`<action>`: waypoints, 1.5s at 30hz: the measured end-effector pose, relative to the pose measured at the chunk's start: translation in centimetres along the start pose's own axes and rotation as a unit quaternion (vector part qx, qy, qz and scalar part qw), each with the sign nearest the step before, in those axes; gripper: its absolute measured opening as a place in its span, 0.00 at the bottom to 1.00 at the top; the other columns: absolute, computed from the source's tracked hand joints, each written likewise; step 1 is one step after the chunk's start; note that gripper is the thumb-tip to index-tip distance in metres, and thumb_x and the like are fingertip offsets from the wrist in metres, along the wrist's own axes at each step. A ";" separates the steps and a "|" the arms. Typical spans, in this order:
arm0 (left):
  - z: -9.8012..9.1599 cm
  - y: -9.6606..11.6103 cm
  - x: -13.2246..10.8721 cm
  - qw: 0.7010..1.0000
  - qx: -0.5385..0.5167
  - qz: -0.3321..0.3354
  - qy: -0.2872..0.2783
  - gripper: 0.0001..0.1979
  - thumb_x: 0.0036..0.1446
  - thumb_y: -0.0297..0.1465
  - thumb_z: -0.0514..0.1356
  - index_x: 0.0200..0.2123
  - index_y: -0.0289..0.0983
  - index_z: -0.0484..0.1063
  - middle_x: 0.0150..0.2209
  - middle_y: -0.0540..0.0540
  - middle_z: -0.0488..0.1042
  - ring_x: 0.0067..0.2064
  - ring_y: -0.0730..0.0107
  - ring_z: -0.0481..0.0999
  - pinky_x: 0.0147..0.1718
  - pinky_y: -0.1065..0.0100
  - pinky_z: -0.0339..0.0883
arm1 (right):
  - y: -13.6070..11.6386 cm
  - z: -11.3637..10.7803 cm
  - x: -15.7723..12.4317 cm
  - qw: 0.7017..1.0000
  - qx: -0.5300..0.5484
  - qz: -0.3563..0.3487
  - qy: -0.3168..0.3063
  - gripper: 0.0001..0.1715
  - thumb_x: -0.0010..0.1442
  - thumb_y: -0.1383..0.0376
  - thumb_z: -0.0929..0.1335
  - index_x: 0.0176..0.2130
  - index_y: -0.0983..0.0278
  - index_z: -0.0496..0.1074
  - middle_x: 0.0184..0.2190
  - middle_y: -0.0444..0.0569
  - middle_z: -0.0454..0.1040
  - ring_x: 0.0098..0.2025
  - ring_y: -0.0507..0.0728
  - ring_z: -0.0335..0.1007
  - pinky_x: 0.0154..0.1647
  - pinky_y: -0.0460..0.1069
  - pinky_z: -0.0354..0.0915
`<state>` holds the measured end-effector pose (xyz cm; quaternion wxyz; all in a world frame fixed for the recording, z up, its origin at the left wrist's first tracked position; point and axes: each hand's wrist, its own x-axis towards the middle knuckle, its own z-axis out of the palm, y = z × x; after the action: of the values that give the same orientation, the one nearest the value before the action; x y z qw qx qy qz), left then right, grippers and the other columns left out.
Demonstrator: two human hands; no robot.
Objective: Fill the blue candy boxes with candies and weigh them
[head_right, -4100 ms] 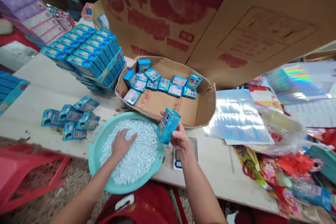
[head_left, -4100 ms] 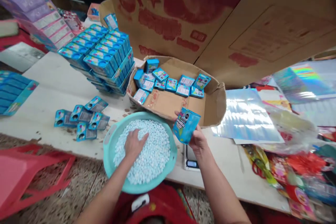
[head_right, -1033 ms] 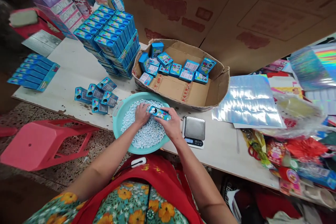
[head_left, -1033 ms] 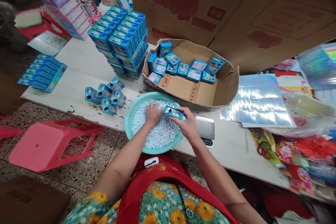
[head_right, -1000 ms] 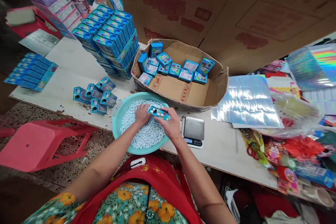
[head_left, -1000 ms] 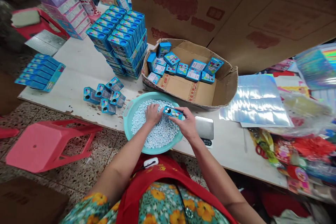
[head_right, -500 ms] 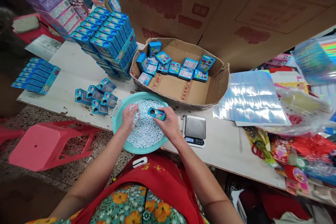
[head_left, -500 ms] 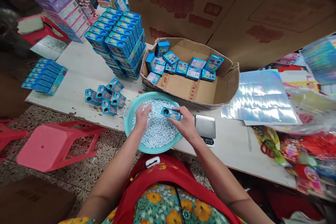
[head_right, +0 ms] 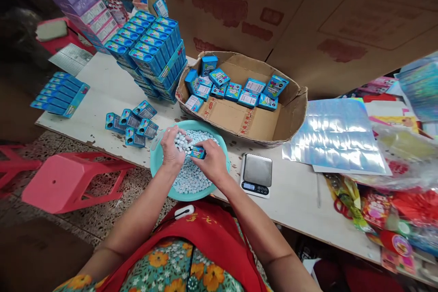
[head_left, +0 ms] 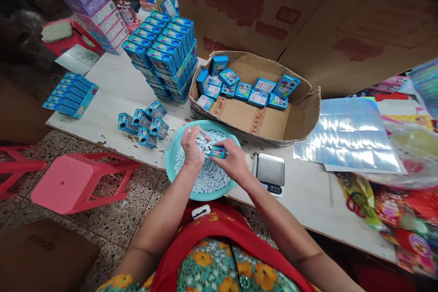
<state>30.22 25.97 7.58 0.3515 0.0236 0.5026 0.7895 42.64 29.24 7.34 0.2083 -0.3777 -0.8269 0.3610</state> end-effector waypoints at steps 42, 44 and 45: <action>-0.1 -0.9 1.6 0.990 0.134 -0.014 -0.041 0.20 0.53 0.49 0.58 0.27 0.37 0.62 0.20 0.54 0.60 0.18 0.79 0.58 0.16 0.75 0.50 | 3.1 -0.7 -1.3 0.972 0.208 0.074 0.084 0.18 0.48 0.60 0.75 0.40 0.61 0.73 0.36 0.45 0.72 0.40 0.57 0.69 0.45 0.53 0.64; -2.2 -1.6 2.7 0.956 0.283 -0.002 -0.075 0.17 0.50 0.46 0.61 0.28 0.37 0.66 0.25 0.49 0.68 0.25 0.72 0.68 0.22 0.73 0.59 | 3.4 -0.7 -1.2 0.966 0.232 0.084 0.080 0.20 0.47 0.59 0.75 0.41 0.61 0.73 0.36 0.46 0.72 0.40 0.57 0.69 0.45 0.53 0.65; -3.3 -1.9 3.3 0.923 0.372 0.013 -0.097 0.16 0.47 0.44 0.64 0.30 0.38 0.69 0.29 0.46 0.72 0.32 0.67 0.71 0.27 0.70 0.63 | 3.6 -0.6 -1.1 0.963 0.242 0.086 0.080 0.21 0.47 0.59 0.75 0.41 0.61 0.73 0.36 0.46 0.72 0.40 0.57 0.69 0.45 0.52 0.65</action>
<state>27.45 25.73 3.38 0.3545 0.2358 0.7228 0.5443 45.41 30.22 4.95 0.3267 -0.4133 -0.6601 0.5354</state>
